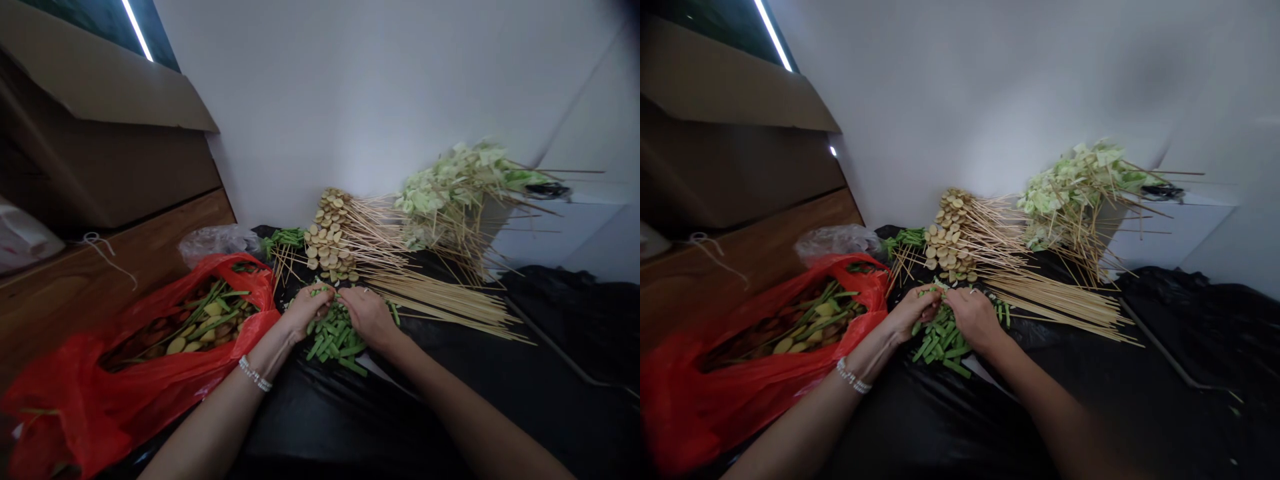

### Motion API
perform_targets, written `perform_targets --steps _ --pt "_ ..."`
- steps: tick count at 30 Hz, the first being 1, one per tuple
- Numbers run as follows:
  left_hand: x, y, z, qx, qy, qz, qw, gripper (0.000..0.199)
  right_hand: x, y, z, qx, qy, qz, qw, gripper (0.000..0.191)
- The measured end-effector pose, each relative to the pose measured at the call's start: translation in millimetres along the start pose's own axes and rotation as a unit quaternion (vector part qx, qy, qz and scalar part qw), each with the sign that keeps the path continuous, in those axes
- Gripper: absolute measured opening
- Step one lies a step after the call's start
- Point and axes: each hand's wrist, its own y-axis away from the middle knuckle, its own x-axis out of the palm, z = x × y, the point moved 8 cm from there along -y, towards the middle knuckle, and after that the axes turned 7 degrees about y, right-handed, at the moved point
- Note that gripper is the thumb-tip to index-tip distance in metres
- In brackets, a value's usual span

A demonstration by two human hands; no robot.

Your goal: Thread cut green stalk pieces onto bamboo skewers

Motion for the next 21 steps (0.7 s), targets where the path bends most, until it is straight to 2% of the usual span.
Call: perform_targets --steps 5,8,11,15,18,21 --pt "8.7 4 -3 -0.018 0.024 0.024 0.999 0.019 -4 -2 -5 0.053 -0.126 -0.03 0.99 0.029" --pt "8.6 4 -7 -0.014 0.009 0.024 1.0 0.02 -16 -4 -21 0.106 -0.186 -0.076 0.974 0.026" --pt "-1.4 -1 -7 -0.015 0.009 0.005 1.0 0.022 -30 -3 -53 0.185 -0.249 -0.139 0.941 0.027" --pt "-27.8 -9 -8 0.002 0.008 -0.07 0.998 0.032 -43 1 -92 0.255 -0.279 -0.192 0.906 0.029" --pt "-40.2 -11 -10 0.035 -0.012 -0.112 0.993 0.037 -36 4 -104 0.296 -0.356 -0.185 0.867 0.029" --pt "-41.6 -9 -13 0.061 -0.034 -0.133 0.989 0.04 -20 4 -97 0.321 -0.441 -0.148 0.825 0.029"
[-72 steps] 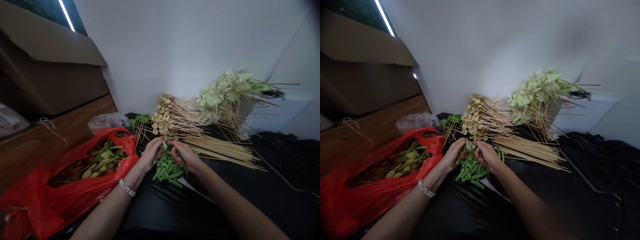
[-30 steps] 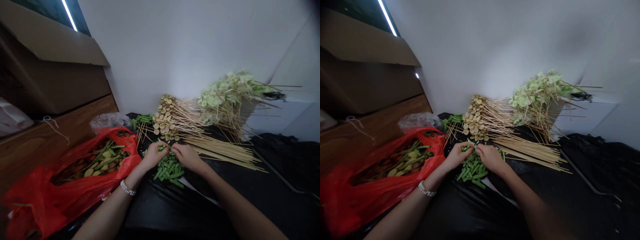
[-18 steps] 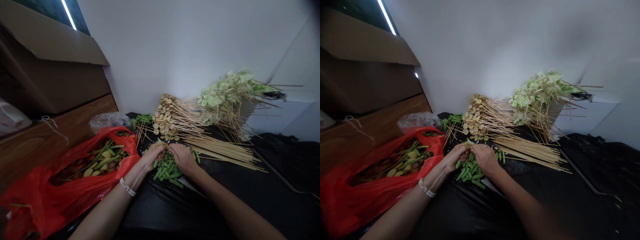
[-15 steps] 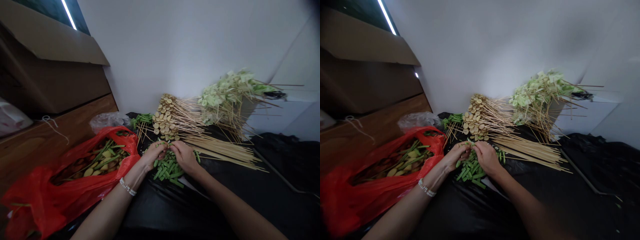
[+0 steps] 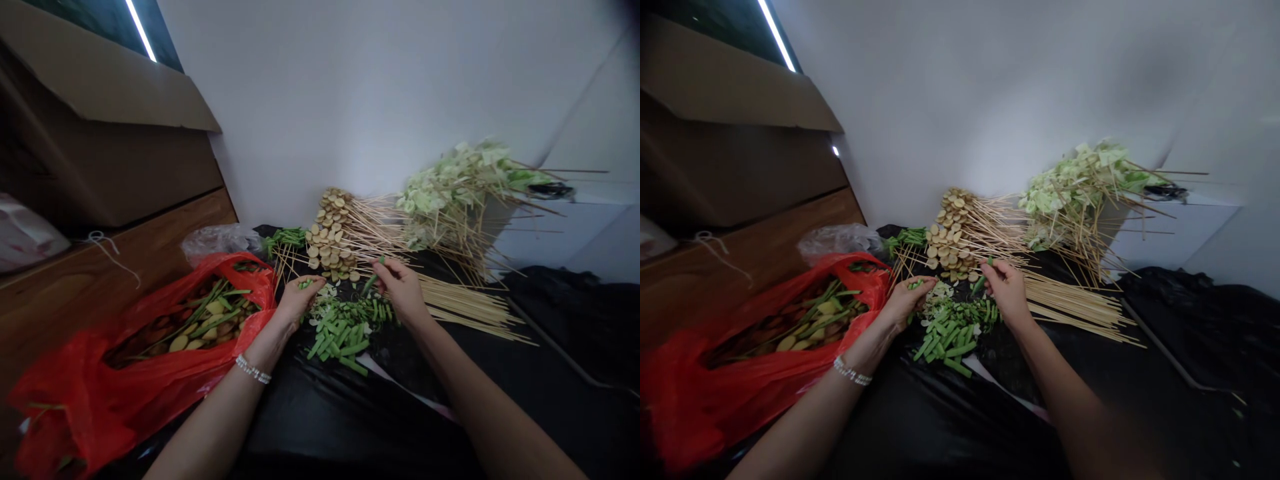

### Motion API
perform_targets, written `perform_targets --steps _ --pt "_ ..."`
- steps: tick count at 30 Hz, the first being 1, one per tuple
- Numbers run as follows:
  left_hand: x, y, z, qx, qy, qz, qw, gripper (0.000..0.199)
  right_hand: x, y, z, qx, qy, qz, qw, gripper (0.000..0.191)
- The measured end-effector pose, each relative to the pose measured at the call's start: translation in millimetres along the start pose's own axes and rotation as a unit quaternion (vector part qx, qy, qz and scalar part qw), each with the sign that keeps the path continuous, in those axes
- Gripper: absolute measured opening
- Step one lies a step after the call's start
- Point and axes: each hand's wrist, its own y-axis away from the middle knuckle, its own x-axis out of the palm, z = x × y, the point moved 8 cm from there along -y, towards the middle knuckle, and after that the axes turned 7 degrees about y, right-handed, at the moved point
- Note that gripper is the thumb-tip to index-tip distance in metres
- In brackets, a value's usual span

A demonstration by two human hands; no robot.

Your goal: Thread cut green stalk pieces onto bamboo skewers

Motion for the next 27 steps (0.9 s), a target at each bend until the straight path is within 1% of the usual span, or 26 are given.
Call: perform_targets --steps 1,3,7,9,11,14,15,16,17,18,19,20,22,23,24,25,27 --pt "1.5 1 -1 0.005 -0.01 0.001 1.0 0.042 6 2 -1 0.009 -0.014 0.014 1.0 0.028" --pt "8.3 5 -1 0.011 -0.042 0.024 0.999 0.041 15 6 1 0.015 -0.028 0.036 0.999 0.026" --pt "26.4 14 3 0.008 -0.121 0.111 0.986 0.043 23 11 5 0.013 -0.027 0.059 0.998 0.023" --pt "31.8 17 6 0.003 -0.146 0.142 0.979 0.044 25 12 6 0.009 -0.03 0.062 0.998 0.023" --pt "34.5 18 7 0.013 -0.163 0.158 0.974 0.043 27 13 5 0.008 -0.034 0.068 0.997 0.023" --pt "36.1 17 0 0.067 -0.188 0.161 0.967 0.035 31 13 -1 0.007 -0.012 0.089 0.996 0.024" --pt "36.5 16 -4 0.091 -0.199 0.16 0.962 0.032 29 13 0 -0.009 0.013 0.078 0.997 0.024" --pt "36.7 16 -7 0.116 -0.213 0.159 0.957 0.029 25 12 4 -0.042 0.055 0.056 0.996 0.025" --pt "36.8 16 -11 0.139 -0.229 0.157 0.951 0.026 21 13 12 -0.092 0.113 0.026 0.989 0.027" --pt "36.4 15 -13 0.159 -0.246 0.151 0.944 0.024 18 17 23 -0.155 0.184 -0.004 0.971 0.029" --pt "35.7 15 -14 0.174 -0.263 0.145 0.938 0.022 20 22 34 -0.222 0.263 -0.02 0.939 0.031" --pt "34.5 15 -15 0.185 -0.278 0.135 0.933 0.021 26 29 43 -0.284 0.341 -0.018 0.896 0.031" --pt "31.9 14 -15 0.194 -0.305 0.116 0.925 0.02 44 42 50 -0.367 0.458 0.032 0.809 0.026" --pt "30.9 14 -15 0.196 -0.314 0.107 0.923 0.02 53 48 49 -0.392 0.498 0.059 0.771 0.023" --pt "30.4 14 -14 0.198 -0.321 0.101 0.921 0.019 59 52 47 -0.406 0.528 0.078 0.742 0.021" --pt "30.9 15 -14 0.202 -0.326 0.1 0.918 0.018 64 55 45 -0.413 0.551 0.091 0.72 0.018" --pt "33.7 17 -15 0.213 -0.328 0.108 0.914 0.016 68 56 40 -0.411 0.58 0.104 0.696 0.014"
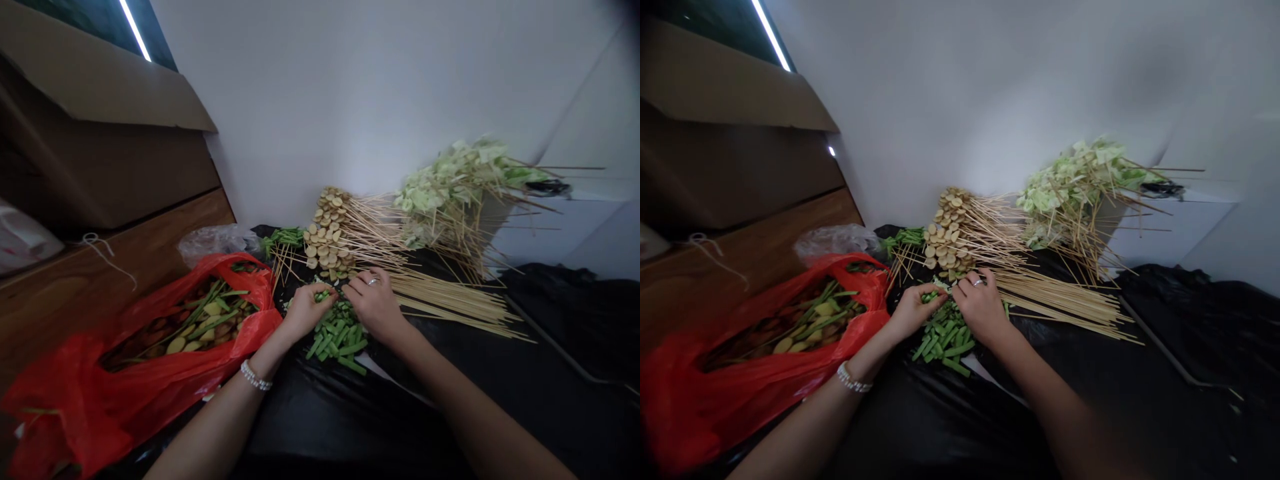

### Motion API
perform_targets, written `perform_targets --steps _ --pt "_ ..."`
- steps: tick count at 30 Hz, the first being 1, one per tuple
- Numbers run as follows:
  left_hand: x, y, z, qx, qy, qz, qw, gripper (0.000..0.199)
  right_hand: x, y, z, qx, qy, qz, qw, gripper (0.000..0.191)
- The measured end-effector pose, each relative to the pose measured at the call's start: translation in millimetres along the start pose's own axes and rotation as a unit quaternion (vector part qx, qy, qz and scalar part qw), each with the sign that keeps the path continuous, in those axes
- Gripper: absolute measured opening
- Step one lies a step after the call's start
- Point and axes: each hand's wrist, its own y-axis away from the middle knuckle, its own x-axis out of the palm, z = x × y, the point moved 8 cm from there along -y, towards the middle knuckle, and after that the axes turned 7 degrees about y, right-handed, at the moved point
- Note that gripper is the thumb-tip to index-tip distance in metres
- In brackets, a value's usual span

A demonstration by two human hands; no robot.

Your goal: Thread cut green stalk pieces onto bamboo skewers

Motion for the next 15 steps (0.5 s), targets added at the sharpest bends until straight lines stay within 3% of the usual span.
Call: perform_targets --steps 4,8,11,15 --pt "1.4 1 -4 0.009 0.014 0.019 1.0 0.013 7 1 5 -0.025 -0.009 0.03 0.999 0.013" --pt "-1.2 1 0 -0.059 0.141 0.039 0.987 0.019 1 2 -1 0.026 -0.138 0.005 0.99 0.02" --pt "-0.1 3 3 -0.122 0.269 0.044 0.954 0.026 -1 3 -13 0.116 -0.287 -0.049 0.95 0.017" --pt "1.4 5 2 -0.145 0.343 0.031 0.928 0.028 14 7 -27 0.243 -0.435 -0.069 0.865 0.013"
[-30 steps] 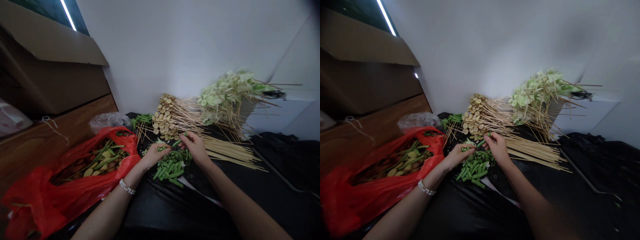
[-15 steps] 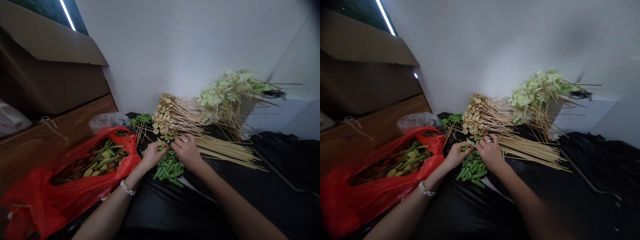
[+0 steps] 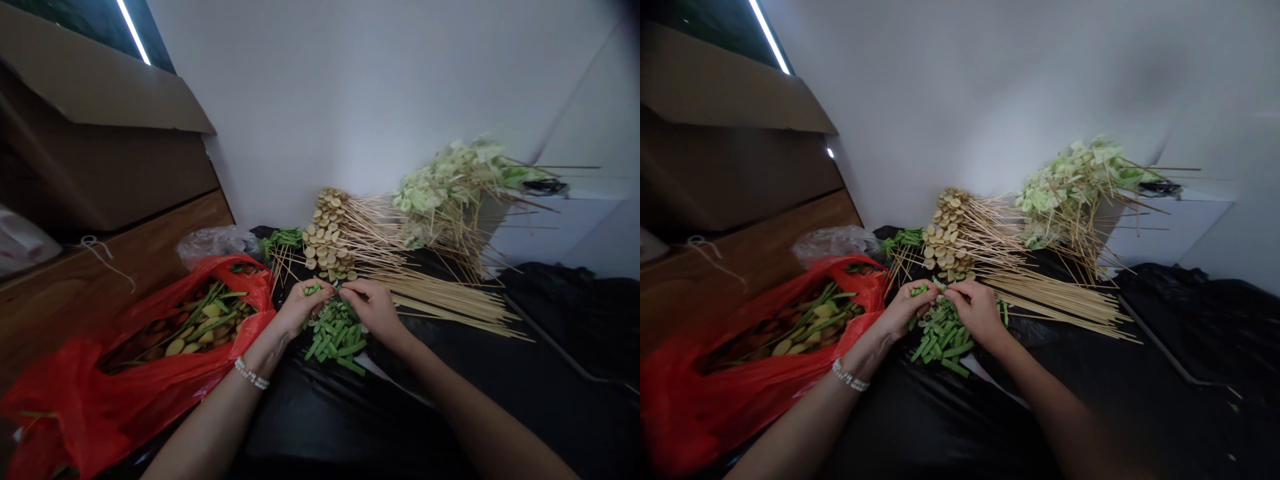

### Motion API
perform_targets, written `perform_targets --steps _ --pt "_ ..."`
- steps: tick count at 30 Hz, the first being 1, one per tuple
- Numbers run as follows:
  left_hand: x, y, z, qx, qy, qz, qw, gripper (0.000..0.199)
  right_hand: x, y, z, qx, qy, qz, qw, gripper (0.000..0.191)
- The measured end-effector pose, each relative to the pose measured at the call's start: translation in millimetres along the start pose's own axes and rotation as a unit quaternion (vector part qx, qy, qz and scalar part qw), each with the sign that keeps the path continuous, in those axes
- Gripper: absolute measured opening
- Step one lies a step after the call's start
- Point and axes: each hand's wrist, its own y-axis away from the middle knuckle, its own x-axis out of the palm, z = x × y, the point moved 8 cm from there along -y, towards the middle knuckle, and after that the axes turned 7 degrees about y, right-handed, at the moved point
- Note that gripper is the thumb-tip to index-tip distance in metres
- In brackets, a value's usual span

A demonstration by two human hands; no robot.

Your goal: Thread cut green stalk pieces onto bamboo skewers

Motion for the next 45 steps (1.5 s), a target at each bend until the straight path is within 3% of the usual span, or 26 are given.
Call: perform_targets --steps 4,10,14,20,24,28,34,37,41,45 --pt "-3.0 -2 1 -0.007 -0.027 -0.02 0.999 0.031 -5 -4 -26 0.136 -0.148 -0.03 0.979 0.02" --pt "-33.6 -8 1 0.006 -0.16 -0.134 0.978 0.035 -26 -11 -51 0.209 -0.299 -0.109 0.925 0.027" --pt "-52.8 -11 -2 0.043 -0.241 -0.19 0.951 0.031 -26 -10 -57 0.228 -0.344 -0.119 0.903 0.031" --pt "-61.5 -11 -9 0.072 -0.334 -0.218 0.914 0.025 -34 -10 -58 0.241 -0.374 -0.148 0.883 0.034" --pt "-67.8 -9 -17 0.089 -0.327 -0.239 0.91 0.017 -49 -11 -67 0.244 -0.371 -0.202 0.873 0.033" --pt "-70.3 -8 -23 0.135 -0.295 -0.25 0.912 0.026 -42 -12 -66 0.247 -0.352 -0.167 0.887 0.03" --pt "-51.7 -8 -19 0.15 -0.286 -0.195 0.926 0.025 1 -5 -39 0.227 -0.311 0.006 0.923 0.028" --pt "-39.3 -6 -23 0.169 -0.275 -0.16 0.933 0.028 15 -1 -31 0.218 -0.292 0.052 0.93 0.028" --pt "-15.0 -7 -17 0.115 -0.271 -0.041 0.955 0.025 20 1 -30 0.202 -0.273 0.067 0.938 0.024" --pt "10.1 -2 -15 0.106 -0.275 0.087 0.952 0.024 21 2 -28 0.166 -0.214 0.09 0.958 0.017"
